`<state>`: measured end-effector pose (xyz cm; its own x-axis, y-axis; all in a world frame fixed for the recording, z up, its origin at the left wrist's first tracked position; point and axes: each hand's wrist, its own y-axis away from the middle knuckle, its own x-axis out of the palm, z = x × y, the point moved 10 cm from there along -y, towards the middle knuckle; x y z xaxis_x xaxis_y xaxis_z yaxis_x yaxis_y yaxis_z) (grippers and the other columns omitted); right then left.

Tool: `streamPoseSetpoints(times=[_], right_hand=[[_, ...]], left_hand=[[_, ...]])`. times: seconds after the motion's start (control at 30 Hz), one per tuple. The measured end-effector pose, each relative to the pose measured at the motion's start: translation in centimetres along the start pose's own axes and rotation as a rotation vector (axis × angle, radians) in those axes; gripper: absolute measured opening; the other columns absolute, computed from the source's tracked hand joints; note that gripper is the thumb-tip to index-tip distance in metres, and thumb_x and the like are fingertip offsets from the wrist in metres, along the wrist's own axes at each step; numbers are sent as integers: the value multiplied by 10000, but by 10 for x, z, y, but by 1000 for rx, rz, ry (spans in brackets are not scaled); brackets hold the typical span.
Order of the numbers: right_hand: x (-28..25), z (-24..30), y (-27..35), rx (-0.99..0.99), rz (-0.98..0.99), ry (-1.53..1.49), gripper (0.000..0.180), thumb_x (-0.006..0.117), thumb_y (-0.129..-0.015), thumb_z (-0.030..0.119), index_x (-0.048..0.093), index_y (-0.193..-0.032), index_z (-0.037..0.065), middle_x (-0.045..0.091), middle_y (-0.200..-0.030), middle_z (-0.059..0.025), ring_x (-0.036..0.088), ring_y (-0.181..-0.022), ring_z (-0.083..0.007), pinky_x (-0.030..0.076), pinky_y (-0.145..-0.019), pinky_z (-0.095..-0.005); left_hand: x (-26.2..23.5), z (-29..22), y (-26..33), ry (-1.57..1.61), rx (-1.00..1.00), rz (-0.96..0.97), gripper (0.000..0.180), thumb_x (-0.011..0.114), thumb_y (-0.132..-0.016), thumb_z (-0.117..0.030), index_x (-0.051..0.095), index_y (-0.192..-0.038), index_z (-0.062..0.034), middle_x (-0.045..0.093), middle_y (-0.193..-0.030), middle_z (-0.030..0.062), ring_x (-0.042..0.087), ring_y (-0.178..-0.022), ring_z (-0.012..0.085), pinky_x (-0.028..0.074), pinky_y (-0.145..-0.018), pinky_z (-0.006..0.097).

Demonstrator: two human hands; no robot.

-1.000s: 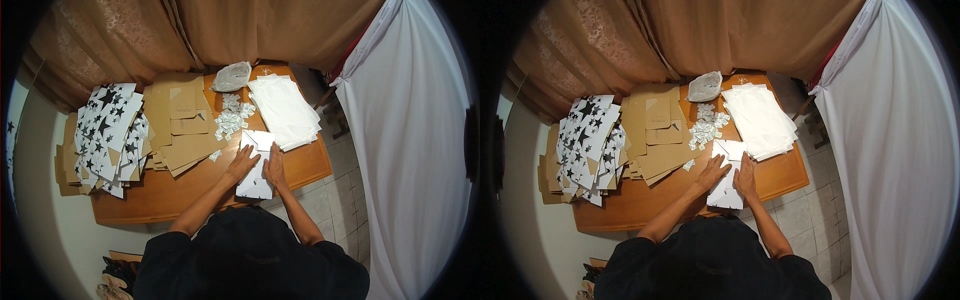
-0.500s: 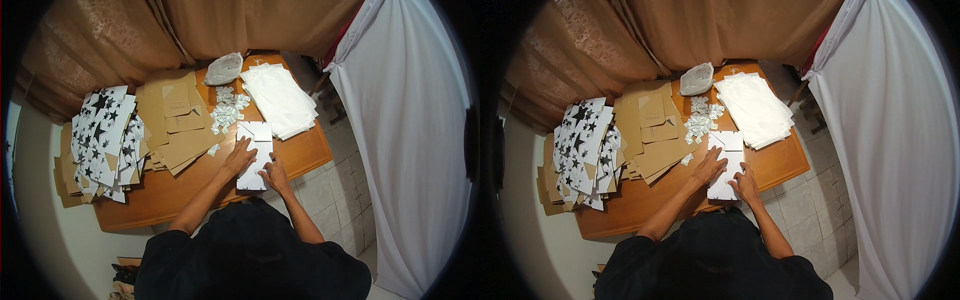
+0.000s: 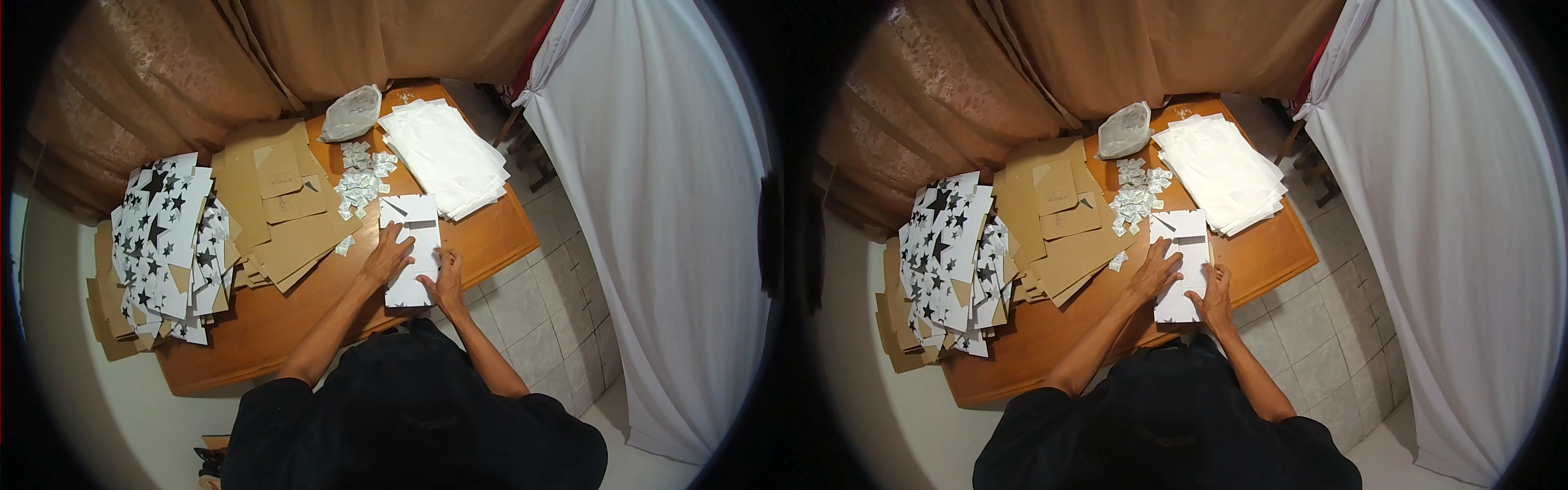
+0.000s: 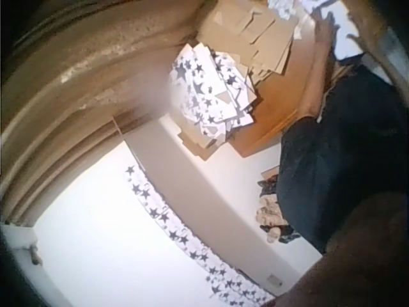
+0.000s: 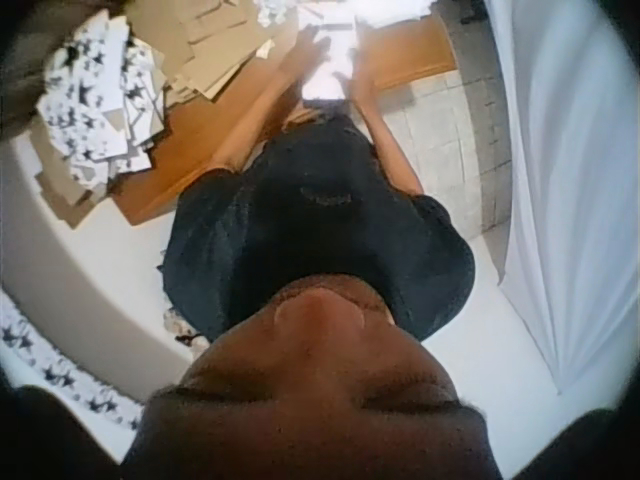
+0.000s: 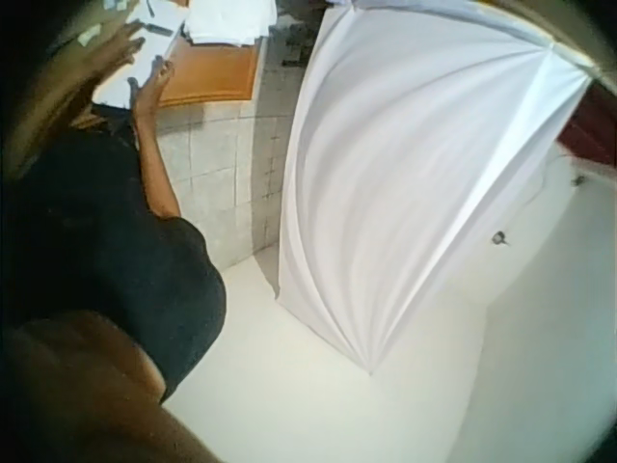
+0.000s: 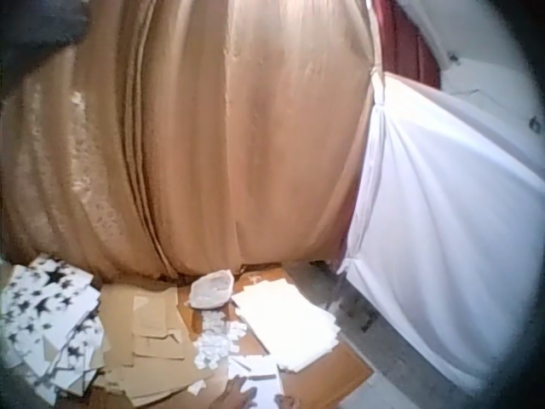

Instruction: The person is folding flat cardboard pieces into shoe boxes, lining them with tissue paper, and labeling them.

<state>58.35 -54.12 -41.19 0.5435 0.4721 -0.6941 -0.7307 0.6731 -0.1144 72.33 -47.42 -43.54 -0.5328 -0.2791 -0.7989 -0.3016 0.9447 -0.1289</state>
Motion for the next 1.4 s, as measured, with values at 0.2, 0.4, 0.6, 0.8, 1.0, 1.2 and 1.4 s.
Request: streamPoseSetpoints(times=[0.2,0.4,0.6,0.8,1.0,1.2,1.4], right_hand=[[7,-8,5,-13,-25,-10,943,864,-782,219,294,-1496,-16,432,-1317,-248,487,-1217,-437,439,-1032,-465],[20,-23,3,122,47,9,1001,753,-891,427,174,-1547,-59,370,-1404,-321,426,-1275,-481,379,-1086,-517],[54,-42,13,42,126,-42,983,556,-982,539,62,-1574,-70,260,-1507,-362,318,-1366,-522,278,-1155,-540],[32,-24,-5,125,199,97,898,607,-971,446,153,-1580,-32,319,-1483,-334,334,-1363,-499,272,-1142,-560],[-3,44,-94,-336,10,206,712,714,-864,134,417,-1508,81,433,-1445,-247,392,-1349,-435,305,-1124,-574],[52,46,-121,-641,285,478,481,600,-853,62,633,-1316,187,600,-1232,-89,538,-1207,-324,428,-1034,-502],[46,42,-123,-756,202,291,454,601,-811,-7,703,-1224,152,650,-1214,-114,596,-1162,-315,493,-1024,-418]], left_hand=[[-8,-1,3,90,-32,-110,635,803,-826,-284,502,-1315,-13,382,-1438,340,308,-1392,549,359,-1123,585],[-12,10,13,65,-155,-245,723,837,-787,-314,483,-1321,18,330,-1446,369,309,-1379,568,353,-1116,598],[-8,3,6,71,-148,-187,736,835,-790,-310,465,-1329,28,316,-1441,387,320,-1365,580,354,-1111,609],[-9,11,10,12,-202,-182,718,816,-802,-339,469,-1330,3,344,-1456,348,316,-1382,565,320,-1117,641],[-8,6,6,-129,-277,-219,698,764,-856,-354,472,-1358,35,465,-1421,309,379,-1392,481,291,-1136,639],[-17,3,-3,-191,-298,-314,541,711,-853,-196,516,-1260,101,552,-1341,290,546,-1213,415,525,-976,468],[-10,9,-12,-166,-393,-227,430,655,-823,-129,554,-1174,99,561,-1316,304,578,-1169,436,547,-947,478]])
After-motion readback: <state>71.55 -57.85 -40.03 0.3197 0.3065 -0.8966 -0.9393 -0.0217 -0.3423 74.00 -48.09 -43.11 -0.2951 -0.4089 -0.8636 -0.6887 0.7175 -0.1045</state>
